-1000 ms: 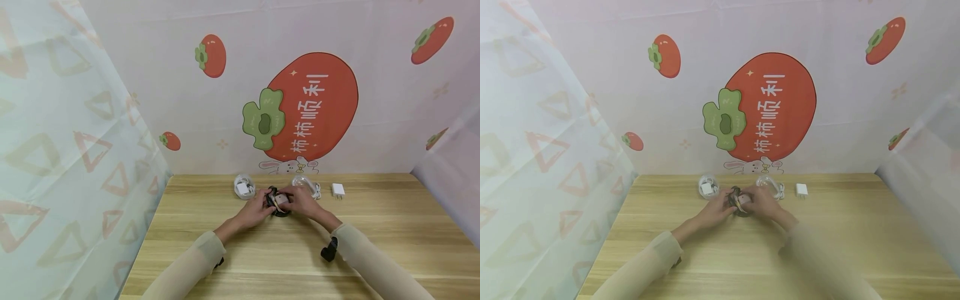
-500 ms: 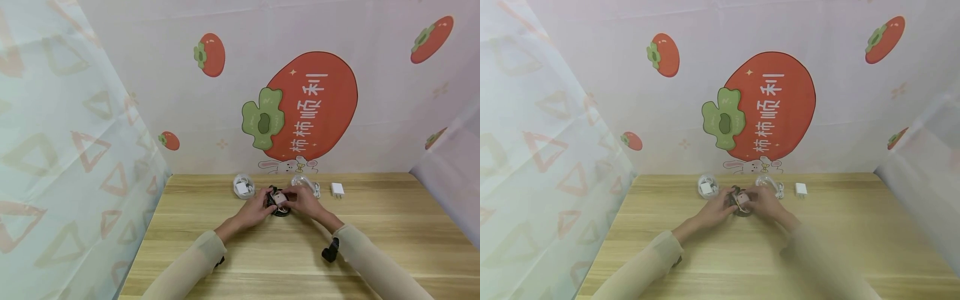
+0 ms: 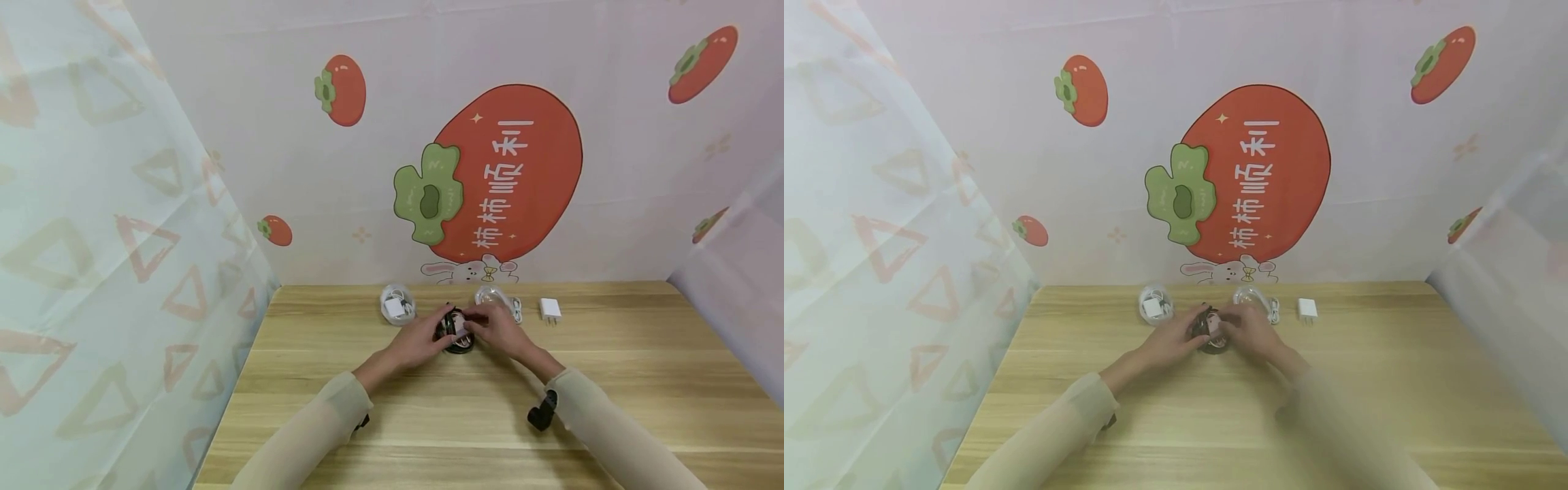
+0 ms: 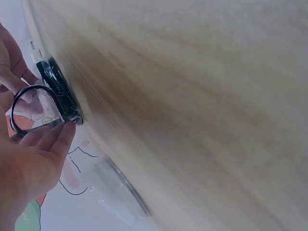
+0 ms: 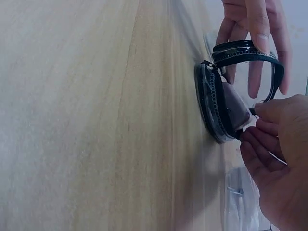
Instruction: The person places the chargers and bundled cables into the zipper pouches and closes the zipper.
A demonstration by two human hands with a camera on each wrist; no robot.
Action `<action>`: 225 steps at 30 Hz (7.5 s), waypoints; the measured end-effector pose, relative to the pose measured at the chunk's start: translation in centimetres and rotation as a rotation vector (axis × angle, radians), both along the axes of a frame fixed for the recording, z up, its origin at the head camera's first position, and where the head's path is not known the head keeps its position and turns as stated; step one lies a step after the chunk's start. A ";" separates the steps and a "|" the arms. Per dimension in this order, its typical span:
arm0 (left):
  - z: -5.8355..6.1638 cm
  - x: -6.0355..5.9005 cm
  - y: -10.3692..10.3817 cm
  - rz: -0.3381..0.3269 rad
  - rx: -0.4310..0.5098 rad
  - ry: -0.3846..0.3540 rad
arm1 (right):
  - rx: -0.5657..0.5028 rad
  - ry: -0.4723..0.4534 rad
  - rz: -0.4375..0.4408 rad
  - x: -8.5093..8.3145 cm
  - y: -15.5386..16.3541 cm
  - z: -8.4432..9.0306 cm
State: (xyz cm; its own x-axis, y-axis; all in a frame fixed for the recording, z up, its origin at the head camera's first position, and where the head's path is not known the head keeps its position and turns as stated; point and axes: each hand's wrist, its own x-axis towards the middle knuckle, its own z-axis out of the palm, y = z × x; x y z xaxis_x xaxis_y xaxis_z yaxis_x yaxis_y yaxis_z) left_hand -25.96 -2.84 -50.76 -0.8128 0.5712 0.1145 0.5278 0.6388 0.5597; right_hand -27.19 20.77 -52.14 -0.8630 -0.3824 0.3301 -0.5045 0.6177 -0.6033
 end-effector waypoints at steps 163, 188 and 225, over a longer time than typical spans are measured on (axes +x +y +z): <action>-0.3 -2.0 1.8 -0.086 -0.302 0.198 | -0.056 -0.176 -0.015 2.9 1.5 -2.0; -0.5 -1.9 2.1 -0.067 -0.297 0.264 | -0.053 -0.089 -0.196 3.1 -0.5 -3.1; -0.2 -1.2 2.4 -0.043 -0.360 0.298 | -0.096 -0.091 -0.215 3.8 -0.7 -3.0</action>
State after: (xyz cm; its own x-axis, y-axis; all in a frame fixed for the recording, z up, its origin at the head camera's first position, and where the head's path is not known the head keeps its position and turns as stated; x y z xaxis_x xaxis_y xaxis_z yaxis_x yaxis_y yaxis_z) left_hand -27.20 -0.41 -51.00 -0.7492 0.6499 0.1277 0.6622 0.7386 0.1261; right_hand -23.36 20.04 -55.16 -0.9489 -0.1569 0.2737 -0.3085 0.6427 -0.7013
